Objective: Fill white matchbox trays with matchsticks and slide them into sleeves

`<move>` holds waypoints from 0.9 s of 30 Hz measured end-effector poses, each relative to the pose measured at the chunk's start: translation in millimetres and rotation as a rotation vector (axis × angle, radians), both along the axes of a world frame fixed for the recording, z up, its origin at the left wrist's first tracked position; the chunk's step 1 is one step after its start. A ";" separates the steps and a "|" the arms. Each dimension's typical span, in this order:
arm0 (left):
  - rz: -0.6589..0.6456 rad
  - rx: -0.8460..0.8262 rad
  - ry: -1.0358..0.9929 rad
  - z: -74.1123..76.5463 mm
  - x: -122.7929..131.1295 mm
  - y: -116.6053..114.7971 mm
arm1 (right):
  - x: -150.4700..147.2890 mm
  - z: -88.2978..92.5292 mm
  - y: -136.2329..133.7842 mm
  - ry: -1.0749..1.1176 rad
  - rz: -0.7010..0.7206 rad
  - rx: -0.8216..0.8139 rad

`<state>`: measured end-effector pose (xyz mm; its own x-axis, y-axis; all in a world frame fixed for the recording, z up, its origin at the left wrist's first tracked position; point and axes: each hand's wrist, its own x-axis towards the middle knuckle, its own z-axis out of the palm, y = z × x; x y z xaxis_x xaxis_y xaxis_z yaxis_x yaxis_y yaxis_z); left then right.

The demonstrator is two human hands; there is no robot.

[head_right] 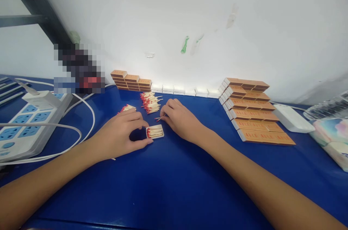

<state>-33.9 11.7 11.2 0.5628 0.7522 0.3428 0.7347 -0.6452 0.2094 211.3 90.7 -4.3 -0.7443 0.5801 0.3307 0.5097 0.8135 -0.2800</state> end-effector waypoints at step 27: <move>0.028 -0.024 0.021 1.7 -0.4 -0.1 | -2.3 21.9 -32.9 -0.018 0.043 -0.146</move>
<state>-34.4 11.6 12.9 0.5484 0.7755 0.3128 0.7567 -0.6195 0.2089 209.0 57.8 17.5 -0.7748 0.5884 0.2313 0.4810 0.7861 -0.3883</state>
